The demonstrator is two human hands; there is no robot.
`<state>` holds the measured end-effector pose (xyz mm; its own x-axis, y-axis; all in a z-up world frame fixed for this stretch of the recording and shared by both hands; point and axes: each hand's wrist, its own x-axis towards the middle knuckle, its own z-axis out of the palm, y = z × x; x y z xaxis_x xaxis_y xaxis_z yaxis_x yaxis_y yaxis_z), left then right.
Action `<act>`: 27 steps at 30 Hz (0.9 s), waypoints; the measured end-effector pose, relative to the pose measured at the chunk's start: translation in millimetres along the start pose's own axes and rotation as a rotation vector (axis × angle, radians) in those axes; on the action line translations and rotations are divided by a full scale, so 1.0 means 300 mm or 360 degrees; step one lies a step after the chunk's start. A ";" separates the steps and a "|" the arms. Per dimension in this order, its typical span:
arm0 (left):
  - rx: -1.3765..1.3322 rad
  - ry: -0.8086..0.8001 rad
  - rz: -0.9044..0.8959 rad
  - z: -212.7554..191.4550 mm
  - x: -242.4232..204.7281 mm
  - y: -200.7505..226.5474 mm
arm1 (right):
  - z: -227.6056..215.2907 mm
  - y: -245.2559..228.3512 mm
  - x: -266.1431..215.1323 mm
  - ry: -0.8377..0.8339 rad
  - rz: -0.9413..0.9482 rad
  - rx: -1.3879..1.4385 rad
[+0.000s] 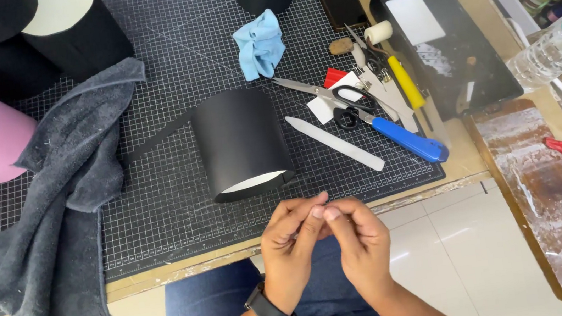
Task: Finishing the surface of black cylindrical containers using a smoothing tool and a cloth
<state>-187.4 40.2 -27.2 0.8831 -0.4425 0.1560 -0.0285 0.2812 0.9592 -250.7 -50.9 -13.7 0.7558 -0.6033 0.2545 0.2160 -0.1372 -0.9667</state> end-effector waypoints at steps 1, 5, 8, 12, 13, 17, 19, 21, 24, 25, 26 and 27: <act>-0.0001 -0.0001 0.0001 0.005 -0.007 -0.018 | -0.005 0.021 -0.001 0.0001 -0.0001 -0.0001; -0.0282 -0.0039 -0.0149 0.002 -0.019 -0.068 | -0.014 0.072 0.002 0.0126 0.0259 -0.0052; -0.0703 -0.0043 -0.0430 -0.016 0.003 -0.077 | -0.033 0.082 0.024 0.0135 0.0212 0.0026; -0.1260 -0.0043 -0.0762 -0.036 0.013 -0.086 | -0.074 0.078 0.048 0.0153 0.0153 -0.0136; -0.1262 -0.0047 -0.0762 -0.034 0.012 -0.082 | -0.080 0.102 0.041 0.0155 0.0152 -0.0138; -0.1373 -0.0191 -0.0809 -0.016 0.014 -0.072 | -0.100 0.120 0.042 0.0038 0.0068 -0.0146; -0.1412 -0.0198 -0.0856 -0.015 0.011 -0.079 | -0.093 0.101 0.043 -0.0150 -0.0023 -0.0034; -0.1411 -0.0179 -0.0873 -0.018 0.006 -0.100 | -0.084 0.089 0.032 -0.0189 0.0037 -0.0196; -0.1302 -0.0208 -0.0745 -0.007 -0.009 -0.112 | -0.065 0.093 0.028 0.0030 -0.0154 -0.0512; -0.1303 -0.0204 -0.0746 0.000 -0.010 -0.122 | -0.057 0.093 0.028 0.0027 -0.0152 -0.0512; -0.1225 -0.0150 -0.0658 0.006 -0.010 -0.132 | -0.049 0.093 0.028 0.0085 -0.0085 -0.0441; -0.1147 -0.0097 -0.0571 0.012 -0.010 -0.142 | -0.041 0.093 0.029 0.0143 -0.0019 -0.0370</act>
<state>-190.7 26.4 -67.8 0.7535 -0.6498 -0.0999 0.5792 0.5842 0.5685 -245.8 -69.5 -38.7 0.6938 -0.6666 0.2728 0.0687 -0.3158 -0.9463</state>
